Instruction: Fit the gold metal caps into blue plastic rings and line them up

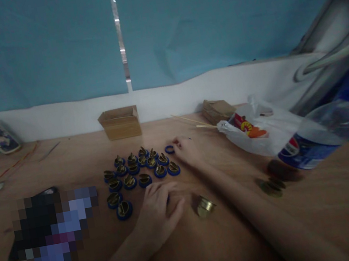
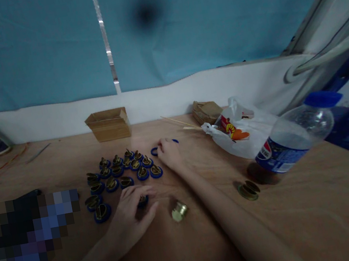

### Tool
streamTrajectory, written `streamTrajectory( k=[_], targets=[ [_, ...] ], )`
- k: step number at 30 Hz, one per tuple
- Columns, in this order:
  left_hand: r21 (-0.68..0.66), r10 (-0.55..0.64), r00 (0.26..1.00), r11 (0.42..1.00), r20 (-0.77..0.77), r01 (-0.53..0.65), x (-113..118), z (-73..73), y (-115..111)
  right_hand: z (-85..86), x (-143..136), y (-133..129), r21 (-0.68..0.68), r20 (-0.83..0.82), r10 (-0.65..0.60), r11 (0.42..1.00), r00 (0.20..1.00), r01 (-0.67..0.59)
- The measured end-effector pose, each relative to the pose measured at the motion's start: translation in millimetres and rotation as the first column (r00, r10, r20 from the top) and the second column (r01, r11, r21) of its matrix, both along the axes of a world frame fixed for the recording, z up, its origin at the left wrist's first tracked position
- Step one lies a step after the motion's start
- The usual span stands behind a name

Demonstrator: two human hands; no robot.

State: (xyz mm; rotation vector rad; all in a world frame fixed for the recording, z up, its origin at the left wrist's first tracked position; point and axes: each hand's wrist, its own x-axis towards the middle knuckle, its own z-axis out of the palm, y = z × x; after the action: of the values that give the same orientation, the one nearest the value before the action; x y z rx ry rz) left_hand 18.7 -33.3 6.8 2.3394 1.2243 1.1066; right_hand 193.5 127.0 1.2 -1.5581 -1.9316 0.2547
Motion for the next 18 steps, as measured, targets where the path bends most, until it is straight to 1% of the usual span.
streamTrajectory(
  k=[3, 5, 7, 9, 11, 15, 18],
  targets=[
    [0.054, -0.116, 0.989, 0.991, -0.095, 0.122, 5.1, 0.7, -5.4, -2.4, 2.8, 1.9, 0.047, 0.051, -0.055, 0.998, 0.997, 0.053],
    [0.062, -0.192, 0.974, 0.978, -0.120, 0.200, 11.3, 2.3, -10.5, -3.3, 5.8, 3.7, 0.073, 0.078, -0.090, 0.994, 0.993, 0.084],
    [0.086, -0.240, 0.963, 0.964, -0.122, 0.251, 19.5, 4.1, -15.9, -5.2, 8.1, 5.6, 0.096, 0.098, -0.114, 0.990, 0.989, 0.104],
    [0.104, -0.267, 0.955, 0.954, -0.133, 0.281, 28.1, 5.2, -19.9, -8.2, 8.7, 6.7, 0.119, 0.116, -0.108, 0.988, 0.987, 0.094],
    [0.079, -0.279, 0.937, 0.950, -0.210, 0.301, 36.1, 5.5, -21.1, -11.6, 7.6, 6.7, 0.137, 0.136, -0.063, 0.990, 0.989, 0.044],
    [0.168, -0.284, 0.868, 0.911, -0.408, 0.377, 49.9, 5.2, -15.9, -17.2, 3.5, 4.6, 0.141, 0.184, 0.098, 0.982, 0.978, -0.125],
    [0.172, -0.291, 0.847, 0.900, -0.445, 0.400, 57.5, 5.8, -10.5, -19.9, 1.8, 4.3, 0.114, 0.209, 0.194, 0.969, 0.959, -0.220]
  ],
)
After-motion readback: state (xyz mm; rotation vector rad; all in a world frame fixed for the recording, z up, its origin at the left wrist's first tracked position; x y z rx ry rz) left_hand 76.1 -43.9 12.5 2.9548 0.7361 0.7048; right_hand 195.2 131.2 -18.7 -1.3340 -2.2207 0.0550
